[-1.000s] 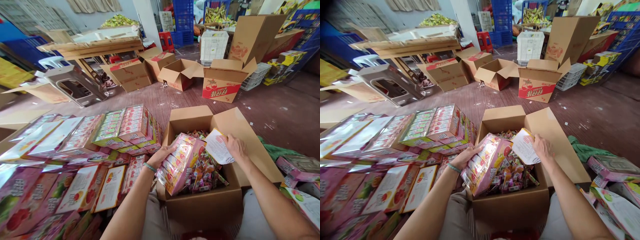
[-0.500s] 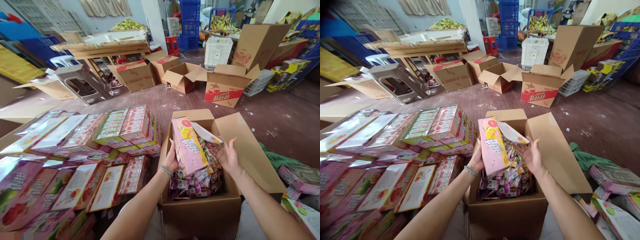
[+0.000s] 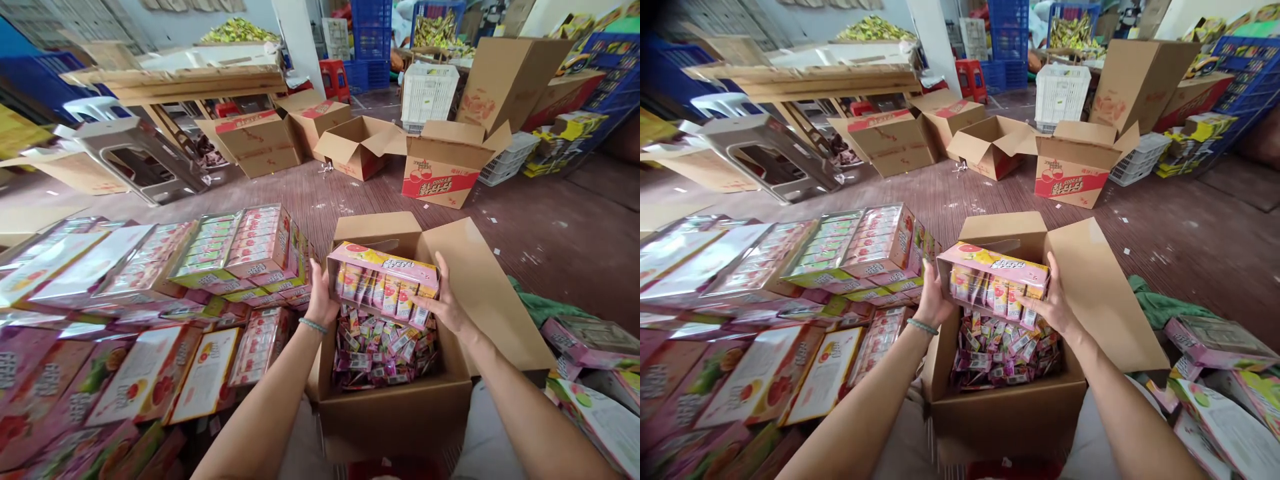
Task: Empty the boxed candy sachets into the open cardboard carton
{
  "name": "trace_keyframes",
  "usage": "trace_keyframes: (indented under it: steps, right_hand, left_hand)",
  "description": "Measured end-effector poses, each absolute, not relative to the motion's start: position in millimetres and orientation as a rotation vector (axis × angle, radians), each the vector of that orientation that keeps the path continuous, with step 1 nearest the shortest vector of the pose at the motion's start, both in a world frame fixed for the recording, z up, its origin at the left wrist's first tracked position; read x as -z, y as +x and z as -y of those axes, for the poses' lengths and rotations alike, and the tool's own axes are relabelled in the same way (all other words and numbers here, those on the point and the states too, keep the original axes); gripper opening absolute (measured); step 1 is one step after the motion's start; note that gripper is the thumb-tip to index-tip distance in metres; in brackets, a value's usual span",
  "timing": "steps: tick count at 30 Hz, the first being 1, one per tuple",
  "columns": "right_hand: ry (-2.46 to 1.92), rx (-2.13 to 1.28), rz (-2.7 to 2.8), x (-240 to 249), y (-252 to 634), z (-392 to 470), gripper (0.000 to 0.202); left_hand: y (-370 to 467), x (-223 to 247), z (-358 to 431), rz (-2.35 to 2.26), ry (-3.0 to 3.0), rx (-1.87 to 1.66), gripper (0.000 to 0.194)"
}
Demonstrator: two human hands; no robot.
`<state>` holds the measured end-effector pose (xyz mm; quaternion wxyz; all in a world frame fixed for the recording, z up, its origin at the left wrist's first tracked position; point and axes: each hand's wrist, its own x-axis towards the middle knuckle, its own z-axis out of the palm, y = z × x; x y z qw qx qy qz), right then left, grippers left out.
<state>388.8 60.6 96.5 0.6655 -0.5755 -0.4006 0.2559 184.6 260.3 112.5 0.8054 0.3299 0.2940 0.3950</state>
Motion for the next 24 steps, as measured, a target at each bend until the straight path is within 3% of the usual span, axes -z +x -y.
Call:
trace_keyframes:
  steps: [5,9,13,24]
  right_hand:
    - [-1.250,-0.507,0.884,-105,419,-54,0.140]
    - [-1.270,-0.511,1.027,-109,413,-56,0.151]
    - [-1.274,-0.385,0.967,-114,414,-53,0.138]
    - [-1.344,-0.376,0.995,-107,420,-45,0.138]
  left_hand:
    - [185,-103,-249,-0.512,0.775,-0.597,0.068]
    - [188,-102,-246,-0.564,0.805,-0.771,0.066]
    - [193,-100,-238,-0.539,0.845,-0.678,0.063]
    - [200,-107,-237,-0.534,0.921,-0.693,0.066]
